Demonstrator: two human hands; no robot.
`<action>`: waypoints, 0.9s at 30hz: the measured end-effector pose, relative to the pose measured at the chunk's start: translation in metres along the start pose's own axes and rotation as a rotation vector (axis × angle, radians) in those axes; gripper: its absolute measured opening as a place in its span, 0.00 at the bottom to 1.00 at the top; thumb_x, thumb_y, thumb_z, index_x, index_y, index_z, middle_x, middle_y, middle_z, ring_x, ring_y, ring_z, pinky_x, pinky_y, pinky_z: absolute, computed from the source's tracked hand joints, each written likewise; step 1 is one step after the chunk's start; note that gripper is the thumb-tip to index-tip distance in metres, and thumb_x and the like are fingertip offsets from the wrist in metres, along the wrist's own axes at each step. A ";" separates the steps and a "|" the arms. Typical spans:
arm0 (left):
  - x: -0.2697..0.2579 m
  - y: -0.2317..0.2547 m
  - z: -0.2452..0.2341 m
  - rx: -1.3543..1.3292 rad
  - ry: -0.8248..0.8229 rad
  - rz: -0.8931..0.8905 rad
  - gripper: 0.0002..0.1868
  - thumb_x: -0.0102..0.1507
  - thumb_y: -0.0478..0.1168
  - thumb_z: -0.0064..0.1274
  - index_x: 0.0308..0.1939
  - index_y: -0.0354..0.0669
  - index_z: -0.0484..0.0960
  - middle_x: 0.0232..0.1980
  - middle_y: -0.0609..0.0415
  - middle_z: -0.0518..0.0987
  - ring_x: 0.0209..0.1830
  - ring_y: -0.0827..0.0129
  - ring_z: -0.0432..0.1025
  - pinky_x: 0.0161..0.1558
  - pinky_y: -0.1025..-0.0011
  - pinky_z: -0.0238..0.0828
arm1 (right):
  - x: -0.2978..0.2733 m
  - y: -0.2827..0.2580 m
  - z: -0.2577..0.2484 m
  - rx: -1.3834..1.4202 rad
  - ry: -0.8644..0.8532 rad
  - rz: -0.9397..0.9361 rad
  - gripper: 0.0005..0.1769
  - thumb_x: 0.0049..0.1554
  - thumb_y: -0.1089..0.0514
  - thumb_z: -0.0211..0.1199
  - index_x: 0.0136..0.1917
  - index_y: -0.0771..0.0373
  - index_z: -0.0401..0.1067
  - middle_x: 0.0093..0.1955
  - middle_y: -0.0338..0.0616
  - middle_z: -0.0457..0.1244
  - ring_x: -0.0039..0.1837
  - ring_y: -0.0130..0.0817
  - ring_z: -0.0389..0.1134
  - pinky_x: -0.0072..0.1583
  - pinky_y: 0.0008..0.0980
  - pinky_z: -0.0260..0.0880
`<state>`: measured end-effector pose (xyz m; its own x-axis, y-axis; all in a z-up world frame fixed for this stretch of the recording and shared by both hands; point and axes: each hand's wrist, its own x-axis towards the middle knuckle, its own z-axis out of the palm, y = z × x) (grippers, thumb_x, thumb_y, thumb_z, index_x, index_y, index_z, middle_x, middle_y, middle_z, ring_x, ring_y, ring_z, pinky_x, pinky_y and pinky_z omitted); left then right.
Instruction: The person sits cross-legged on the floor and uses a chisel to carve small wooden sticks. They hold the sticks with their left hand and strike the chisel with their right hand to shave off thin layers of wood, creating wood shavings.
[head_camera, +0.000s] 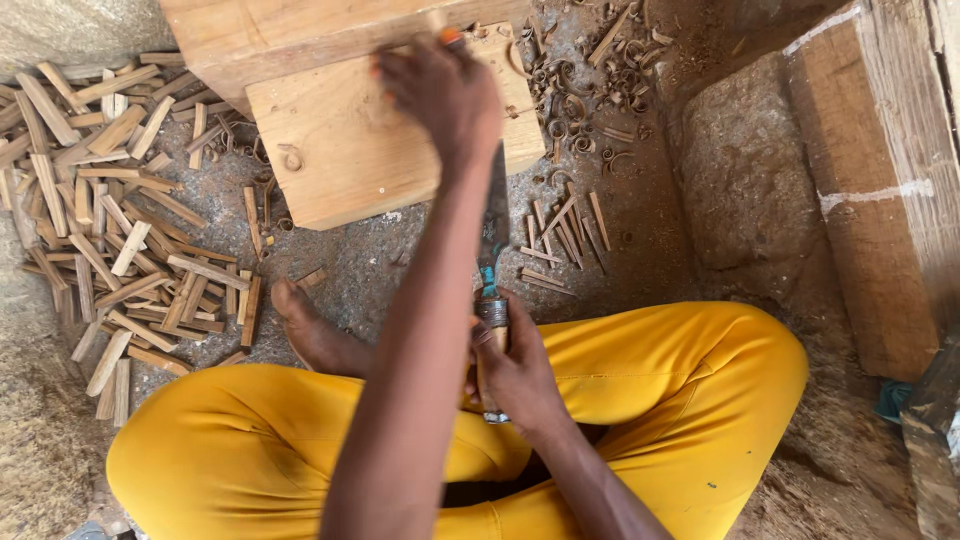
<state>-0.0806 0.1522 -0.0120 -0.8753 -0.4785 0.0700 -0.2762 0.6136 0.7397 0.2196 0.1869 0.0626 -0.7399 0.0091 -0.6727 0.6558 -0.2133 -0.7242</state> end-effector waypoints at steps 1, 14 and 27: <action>-0.005 0.014 0.011 0.062 0.093 0.052 0.21 0.71 0.45 0.38 0.59 0.29 0.67 0.75 0.20 0.49 0.77 0.30 0.43 0.74 0.33 0.40 | 0.001 0.005 -0.002 0.031 -0.037 -0.119 0.30 0.59 0.57 0.62 0.73 0.63 0.60 0.45 0.44 0.64 0.39 0.29 0.64 0.41 0.31 0.69; -0.082 0.055 -0.017 0.037 -0.161 0.248 0.15 0.72 0.40 0.40 0.59 0.36 0.71 0.77 0.09 0.36 0.81 0.22 0.32 0.77 0.28 0.30 | 0.012 0.024 -0.013 -0.056 -0.005 -0.116 0.28 0.57 0.57 0.66 0.68 0.66 0.63 0.63 0.45 0.66 0.62 0.31 0.67 0.61 0.33 0.71; -0.109 0.098 -0.002 -0.127 -0.240 0.296 0.21 0.68 0.43 0.42 0.62 0.36 0.72 0.76 0.09 0.43 0.80 0.20 0.38 0.75 0.29 0.31 | 0.017 0.035 -0.004 -0.075 0.014 -0.028 0.22 0.63 0.55 0.67 0.64 0.66 0.63 0.45 0.48 0.59 0.44 0.36 0.59 0.45 0.40 0.65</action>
<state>-0.0117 0.2637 0.0541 -0.9817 -0.1231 0.1454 0.0400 0.6128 0.7892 0.2306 0.1835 0.0251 -0.7566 0.0278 -0.6533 0.6443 -0.1393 -0.7520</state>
